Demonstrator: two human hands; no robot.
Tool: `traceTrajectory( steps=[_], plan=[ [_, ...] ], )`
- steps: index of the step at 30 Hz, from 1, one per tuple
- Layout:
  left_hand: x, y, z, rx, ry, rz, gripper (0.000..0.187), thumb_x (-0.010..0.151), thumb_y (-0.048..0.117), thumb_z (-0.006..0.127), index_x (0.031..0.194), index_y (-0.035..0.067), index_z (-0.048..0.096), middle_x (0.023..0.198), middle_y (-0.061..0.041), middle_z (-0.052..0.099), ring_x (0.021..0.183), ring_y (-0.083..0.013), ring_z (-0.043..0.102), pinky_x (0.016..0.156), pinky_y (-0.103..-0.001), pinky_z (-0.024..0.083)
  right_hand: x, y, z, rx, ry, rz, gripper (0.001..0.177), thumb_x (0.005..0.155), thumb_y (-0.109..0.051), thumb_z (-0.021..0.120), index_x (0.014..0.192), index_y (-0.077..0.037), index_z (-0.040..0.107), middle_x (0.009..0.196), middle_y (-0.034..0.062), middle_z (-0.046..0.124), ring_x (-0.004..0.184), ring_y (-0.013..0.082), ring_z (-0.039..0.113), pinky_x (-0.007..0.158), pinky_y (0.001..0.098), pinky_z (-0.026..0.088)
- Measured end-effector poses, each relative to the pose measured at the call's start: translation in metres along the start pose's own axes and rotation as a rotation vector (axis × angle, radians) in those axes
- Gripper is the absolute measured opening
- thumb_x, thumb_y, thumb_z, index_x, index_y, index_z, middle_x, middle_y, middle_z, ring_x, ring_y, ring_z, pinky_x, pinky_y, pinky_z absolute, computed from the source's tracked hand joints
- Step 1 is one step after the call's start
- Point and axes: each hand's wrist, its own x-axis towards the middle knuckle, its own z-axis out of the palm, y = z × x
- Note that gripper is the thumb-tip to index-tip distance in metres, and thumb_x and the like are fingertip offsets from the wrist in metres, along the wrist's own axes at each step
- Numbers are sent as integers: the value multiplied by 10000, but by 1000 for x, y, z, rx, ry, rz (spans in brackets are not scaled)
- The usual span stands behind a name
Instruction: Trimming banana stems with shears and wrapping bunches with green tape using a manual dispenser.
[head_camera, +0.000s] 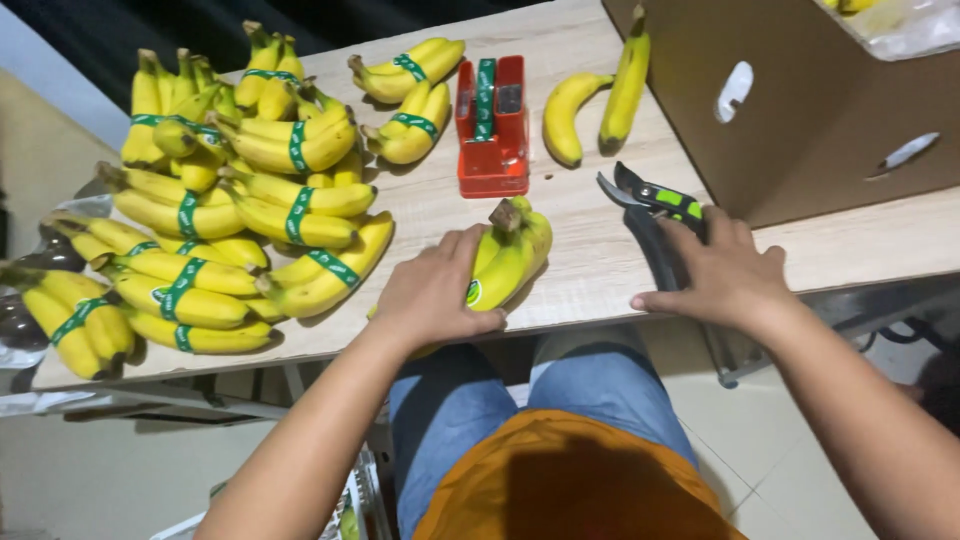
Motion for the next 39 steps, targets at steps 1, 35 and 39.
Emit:
traceTrajectory(
  steps=[1, 35, 39],
  plan=[
    [0, 1, 2, 21, 33, 22, 1055, 673, 580, 732, 1528, 95, 348, 1378, -162, 508, 1250, -423, 506, 898, -568, 496, -1, -2, 2, -19, -15, 27, 1182, 639, -863, 649, 1620, -473, 118, 1668, 146, 170, 1527, 370, 197, 1105, 638, 337],
    [24, 28, -48, 263, -399, 68, 874, 737, 453, 766, 1493, 200, 408, 1215, -91, 655, 1105, -330, 643, 956, -469, 419, -104, 25, 32, 1952, -1019, -850, 1088, 961, -487, 977, 1607, -23, 234, 1386, 177, 383, 1017, 326, 513, 694, 382, 442],
    [24, 30, -49, 259, -406, 64, 876, 749, 420, 773, 1515, 218, 399, 1231, -77, 652, 1120, -318, 643, 1002, -480, 410, -98, 26, 34, 1929, -1056, -826, 1120, 945, -485, 956, 1614, -29, 181, 1369, 192, 394, 1072, 350, 548, 736, 413, 510]
  ],
)
